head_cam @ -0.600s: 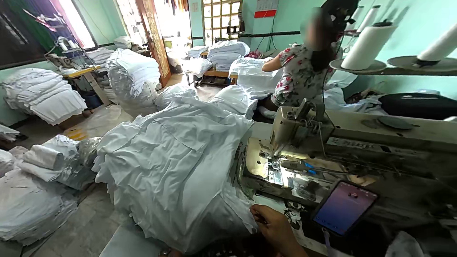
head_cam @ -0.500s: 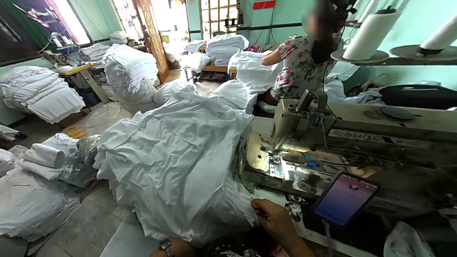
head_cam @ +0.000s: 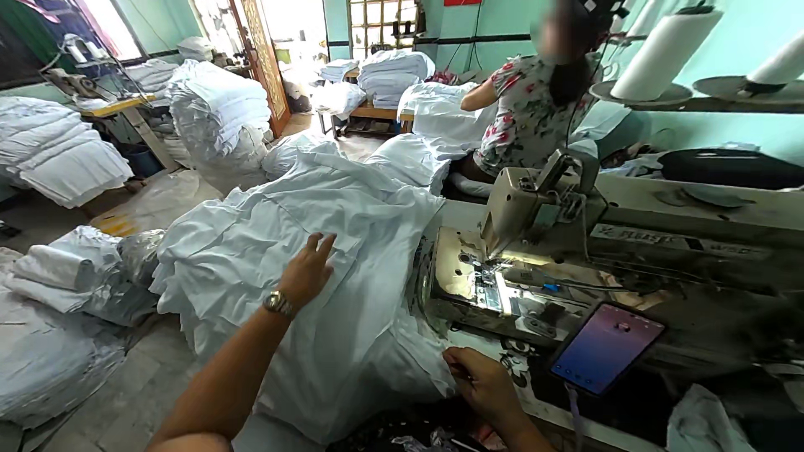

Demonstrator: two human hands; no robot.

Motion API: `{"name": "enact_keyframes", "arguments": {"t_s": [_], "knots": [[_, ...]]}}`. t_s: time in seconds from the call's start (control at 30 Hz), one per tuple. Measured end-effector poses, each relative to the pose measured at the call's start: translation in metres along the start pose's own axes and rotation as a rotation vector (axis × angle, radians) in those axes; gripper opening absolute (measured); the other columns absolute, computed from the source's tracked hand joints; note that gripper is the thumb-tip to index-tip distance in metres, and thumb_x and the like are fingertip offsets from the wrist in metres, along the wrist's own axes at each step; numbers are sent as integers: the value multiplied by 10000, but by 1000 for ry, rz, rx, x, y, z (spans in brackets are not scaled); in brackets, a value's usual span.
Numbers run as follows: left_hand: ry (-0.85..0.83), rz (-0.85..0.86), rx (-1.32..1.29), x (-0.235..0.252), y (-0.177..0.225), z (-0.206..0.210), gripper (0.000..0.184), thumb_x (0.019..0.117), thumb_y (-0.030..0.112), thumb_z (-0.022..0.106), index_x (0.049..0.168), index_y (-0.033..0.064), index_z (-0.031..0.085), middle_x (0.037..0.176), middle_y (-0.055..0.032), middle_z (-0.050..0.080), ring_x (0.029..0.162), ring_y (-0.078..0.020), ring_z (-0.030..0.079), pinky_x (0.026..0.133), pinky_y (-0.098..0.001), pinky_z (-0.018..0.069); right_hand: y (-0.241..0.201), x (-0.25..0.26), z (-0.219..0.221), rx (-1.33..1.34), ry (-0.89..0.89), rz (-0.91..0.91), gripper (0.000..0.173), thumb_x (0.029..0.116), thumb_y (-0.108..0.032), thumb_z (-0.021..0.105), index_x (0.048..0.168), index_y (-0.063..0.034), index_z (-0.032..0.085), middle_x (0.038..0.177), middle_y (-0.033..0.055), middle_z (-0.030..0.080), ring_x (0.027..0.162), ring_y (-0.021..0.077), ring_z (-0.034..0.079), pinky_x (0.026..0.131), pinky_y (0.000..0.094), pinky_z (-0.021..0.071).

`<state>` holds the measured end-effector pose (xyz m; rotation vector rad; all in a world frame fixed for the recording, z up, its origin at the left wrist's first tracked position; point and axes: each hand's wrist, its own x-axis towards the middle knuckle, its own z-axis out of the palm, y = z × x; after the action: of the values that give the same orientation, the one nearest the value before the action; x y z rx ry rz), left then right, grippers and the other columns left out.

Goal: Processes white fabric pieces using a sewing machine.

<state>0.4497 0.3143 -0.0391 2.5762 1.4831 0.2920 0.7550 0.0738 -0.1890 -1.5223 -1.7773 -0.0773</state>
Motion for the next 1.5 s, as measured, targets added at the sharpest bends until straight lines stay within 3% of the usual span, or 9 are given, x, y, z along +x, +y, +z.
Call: {"name": "enact_keyframes", "arguments": {"t_s": [0.13, 0.27, 0.37, 0.5, 0.7, 0.8, 1.0, 1.23, 1.5], "knots": [[-164, 10, -12, 71, -22, -4, 290, 1054, 250, 551, 1243, 77, 685, 1182, -202, 691, 1104, -384, 669, 957, -616, 505, 2, 1, 0, 31, 12, 18, 232, 933, -267, 574, 957, -132, 761, 801, 5, 725, 706, 116, 699, 635, 305, 592], [-159, -26, -274, 123, -19, -52, 313, 1109, 151, 393, 1278, -53, 559, 984, -227, 682, 863, -345, 702, 825, -541, 577, 2, 0, -2, 56, -15, 37, 248, 958, -269, 567, 962, -105, 754, 784, 29, 713, 690, 131, 687, 629, 304, 581], [271, 4, -365, 152, -26, -100, 332, 1092, 130, 395, 1334, -75, 492, 1172, -254, 657, 1080, -349, 668, 972, -541, 527, 0, 2, -4, 63, -21, 55, 243, 950, -255, 564, 959, -100, 751, 775, 36, 710, 687, 136, 684, 629, 301, 577], [473, 99, -409, 165, -53, -120, 735, 1010, 224, 625, 1611, 41, 243, 1652, -223, 284, 1518, -360, 319, 1223, -544, 299, -7, 5, -8, 57, -53, 107, 251, 994, -241, 567, 953, -75, 751, 763, 65, 708, 686, 166, 686, 628, 330, 575], [-58, 34, -188, 89, -31, -15, 537, 942, 446, 712, 1254, 16, 635, 1250, -217, 631, 1013, -357, 677, 874, -561, 568, -10, 8, -13, 76, -107, 146, 241, 1008, -204, 574, 959, -40, 744, 755, 110, 700, 678, 220, 685, 622, 365, 570], [-313, 57, -19, 30, 9, 17, 692, 893, 647, 663, 1274, 70, 634, 1225, -186, 637, 1097, -373, 652, 883, -575, 555, -12, 8, -14, 85, -128, 172, 234, 1007, -207, 586, 972, -40, 747, 758, 111, 698, 683, 220, 683, 627, 370, 571], [-4, 105, 116, -14, 2, 39, 272, 998, 221, 619, 1185, 39, 694, 1068, -207, 680, 982, -390, 689, 815, -533, 581, -12, 6, -16, 81, -125, 179, 225, 978, -230, 617, 1005, -60, 762, 782, 95, 716, 693, 201, 694, 642, 362, 582], [286, 204, -344, -6, -38, 3, 229, 1036, 192, 547, 1045, 4, 677, 878, -94, 680, 774, -142, 654, 740, -315, 568, -4, 2, -5, 67, 4, 140, 277, 998, -285, 548, 984, -106, 759, 780, 39, 714, 691, 121, 674, 651, 274, 565], [102, -38, 22, -5, -21, 31, 304, 1016, 182, 595, 1279, 39, 650, 1260, -222, 633, 1139, -406, 646, 954, -576, 535, 0, -2, 0, 88, 34, 115, 261, 982, -277, 552, 981, -130, 768, 853, 14, 745, 757, 109, 708, 701, 299, 601]]}}
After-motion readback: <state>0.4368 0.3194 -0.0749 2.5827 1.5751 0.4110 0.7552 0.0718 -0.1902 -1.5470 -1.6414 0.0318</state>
